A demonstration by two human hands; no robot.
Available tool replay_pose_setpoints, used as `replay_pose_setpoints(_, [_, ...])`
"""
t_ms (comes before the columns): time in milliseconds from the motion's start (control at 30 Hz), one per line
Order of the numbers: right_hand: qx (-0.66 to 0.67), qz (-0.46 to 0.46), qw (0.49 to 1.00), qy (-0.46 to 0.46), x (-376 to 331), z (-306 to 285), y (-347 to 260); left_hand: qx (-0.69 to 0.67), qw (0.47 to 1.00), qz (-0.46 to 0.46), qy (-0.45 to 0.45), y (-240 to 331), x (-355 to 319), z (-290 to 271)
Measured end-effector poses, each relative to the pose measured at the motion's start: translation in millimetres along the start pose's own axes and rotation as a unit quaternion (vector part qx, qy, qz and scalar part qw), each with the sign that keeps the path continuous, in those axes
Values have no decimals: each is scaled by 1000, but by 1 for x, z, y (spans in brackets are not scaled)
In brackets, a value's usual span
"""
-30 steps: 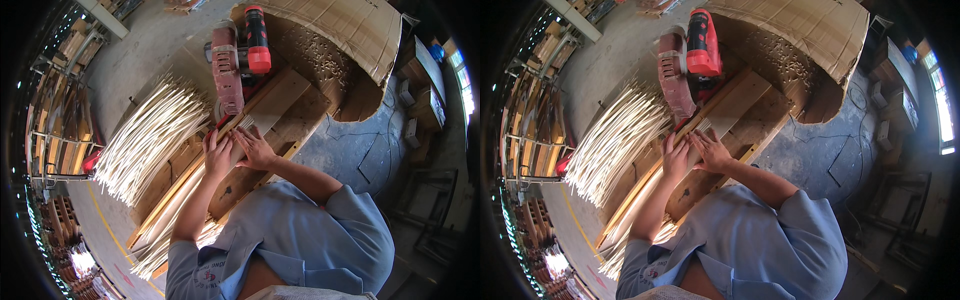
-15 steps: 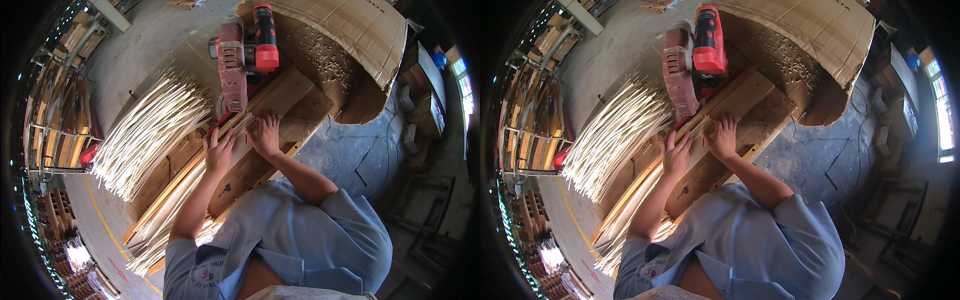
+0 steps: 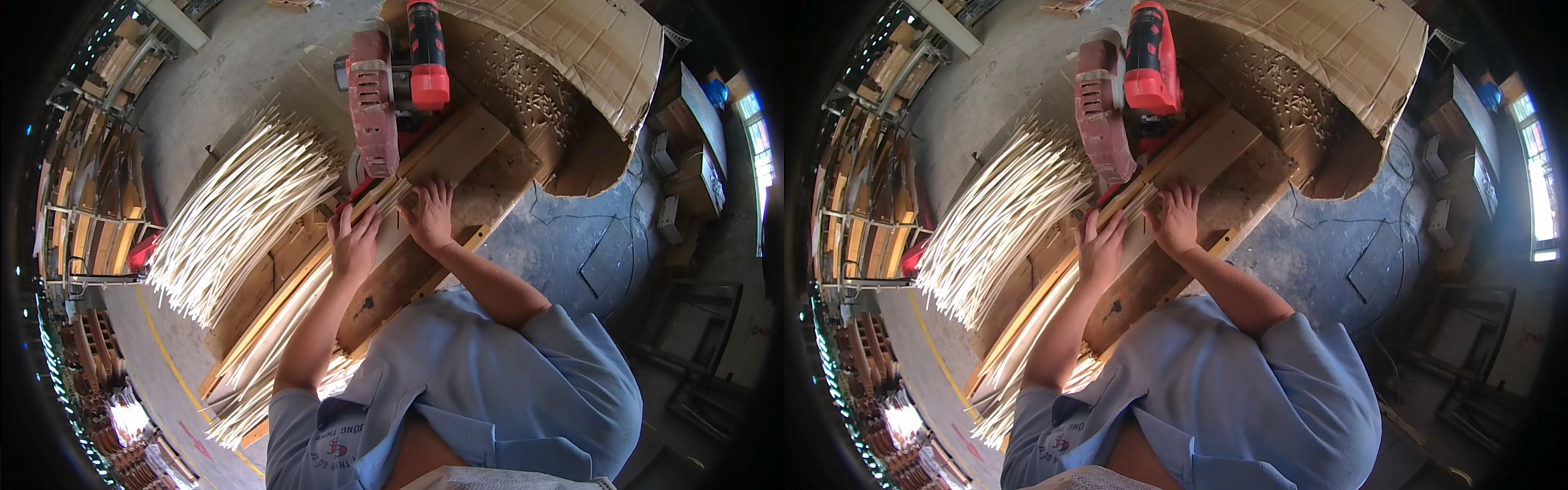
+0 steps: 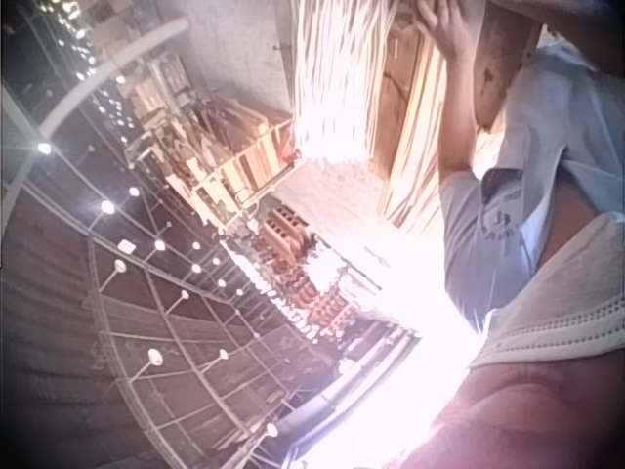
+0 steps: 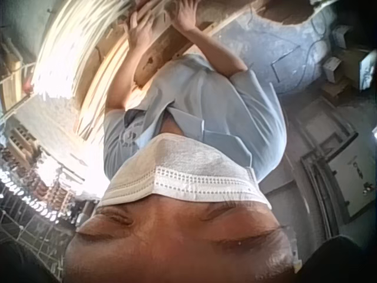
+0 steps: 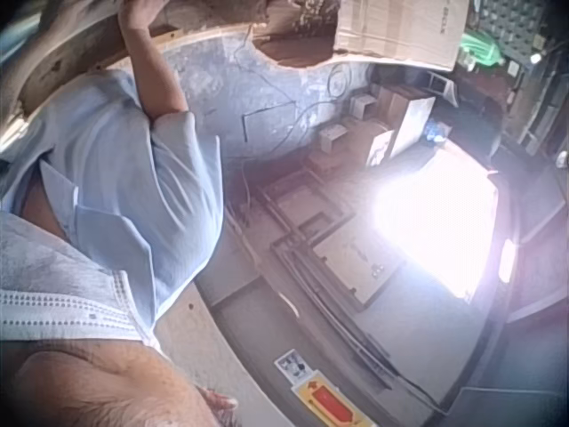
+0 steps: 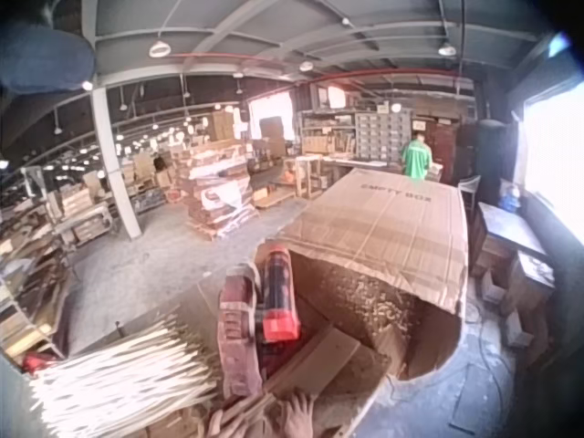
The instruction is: The person gathers bundles of thin wooden sticks, aligns them on a workbench, and uses a red circular saw to cut them to length. The cut pieces are stacked on the bench after each cut.
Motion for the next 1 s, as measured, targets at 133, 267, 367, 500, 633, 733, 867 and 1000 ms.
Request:
replay_pose_setpoints(133, [3,5,1000,-7,1,0,-1,3,1000,2,5,0,-1,0])
replay_pose_setpoints(267, [-5,-1,1000,-12,0,1,-1,4,1000,-3,-2,1,-2,0])
replay_pose_setpoints(367, [2,-2,1000,-10,0,2,-1,1,1000,-4,-1,1,-1,0])
replay_pose_setpoints(500, [-1,-1,1000,-10,-1,2,-2,1,1000,-9,-2,1,-1,0])
replay_pose_setpoints(633, [-6,-11,1000,-13,0,2,-1,3,1000,-10,3,1,-2,1])
replay_pose_setpoints(733, [41,28,999,12,0,1,0,-2,1000,-8,12,0,-2,2])
replay_pose_setpoints(867, [3,8,1000,5,0,0,-1,-5,1000,-11,9,0,-2,3])
replay_pose_setpoints(1000, [-4,7,1000,-4,0,1,-1,-3,1000,-13,5,0,-2,3])
Point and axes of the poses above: each hand's wrist, its own x-axis towards the middle knuckle, its own z-axis out of the palm, y = z × x, the point moved 3 cm from there along x, towards the middle knuckle, and after that the axes turned 10 degrees about -z, right-handed, at the moved point
